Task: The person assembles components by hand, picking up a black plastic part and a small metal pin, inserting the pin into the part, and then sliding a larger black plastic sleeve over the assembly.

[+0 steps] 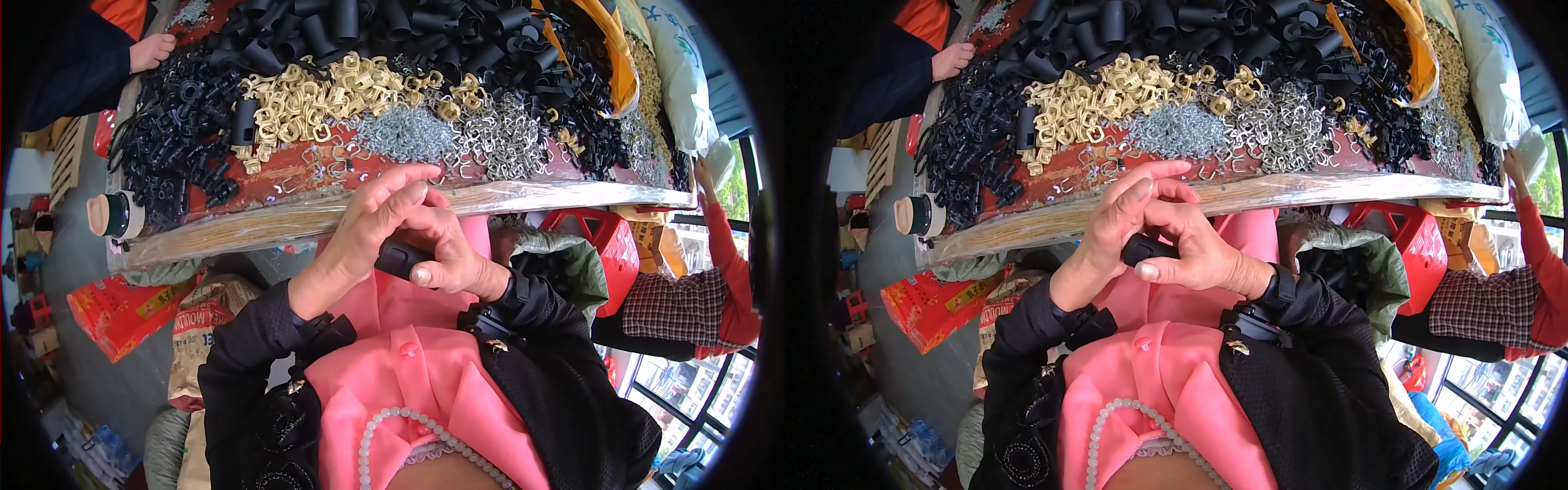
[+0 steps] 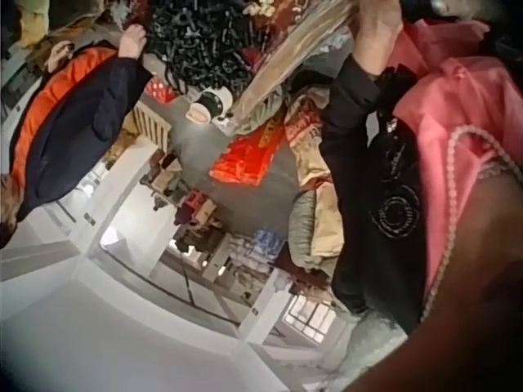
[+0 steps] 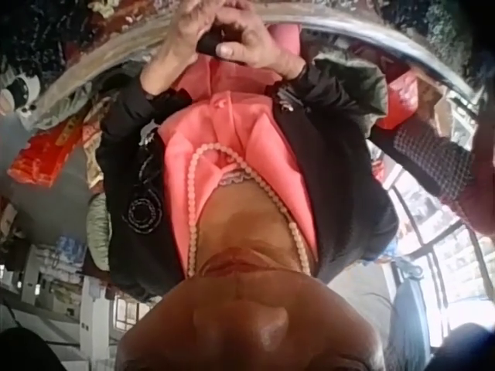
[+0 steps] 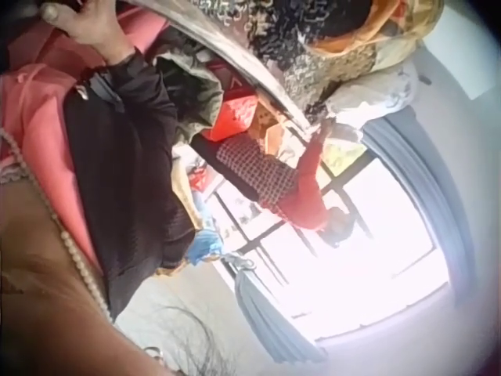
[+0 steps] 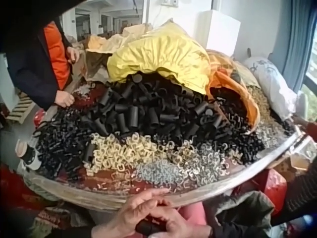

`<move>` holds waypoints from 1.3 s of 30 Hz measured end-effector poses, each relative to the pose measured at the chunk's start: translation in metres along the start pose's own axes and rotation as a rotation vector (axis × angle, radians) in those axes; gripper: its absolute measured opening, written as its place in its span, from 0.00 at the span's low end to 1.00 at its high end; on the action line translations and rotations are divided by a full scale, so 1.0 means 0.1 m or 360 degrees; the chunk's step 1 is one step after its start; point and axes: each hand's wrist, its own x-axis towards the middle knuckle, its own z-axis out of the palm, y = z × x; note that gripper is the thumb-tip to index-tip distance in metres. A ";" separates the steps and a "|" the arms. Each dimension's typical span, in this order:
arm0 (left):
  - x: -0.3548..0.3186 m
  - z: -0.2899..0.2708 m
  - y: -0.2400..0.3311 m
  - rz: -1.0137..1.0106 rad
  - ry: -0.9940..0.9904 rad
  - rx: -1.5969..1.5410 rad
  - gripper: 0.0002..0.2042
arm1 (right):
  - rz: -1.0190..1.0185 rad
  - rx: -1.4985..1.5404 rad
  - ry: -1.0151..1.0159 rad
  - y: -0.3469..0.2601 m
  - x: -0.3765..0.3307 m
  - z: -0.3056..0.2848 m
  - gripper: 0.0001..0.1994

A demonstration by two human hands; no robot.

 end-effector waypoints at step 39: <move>-0.52 -1.05 0.18 0.0522 0.1002 0.0045 0.09 | 0.0182 -0.2355 0.0445 -0.19 -0.06 -0.90 0.05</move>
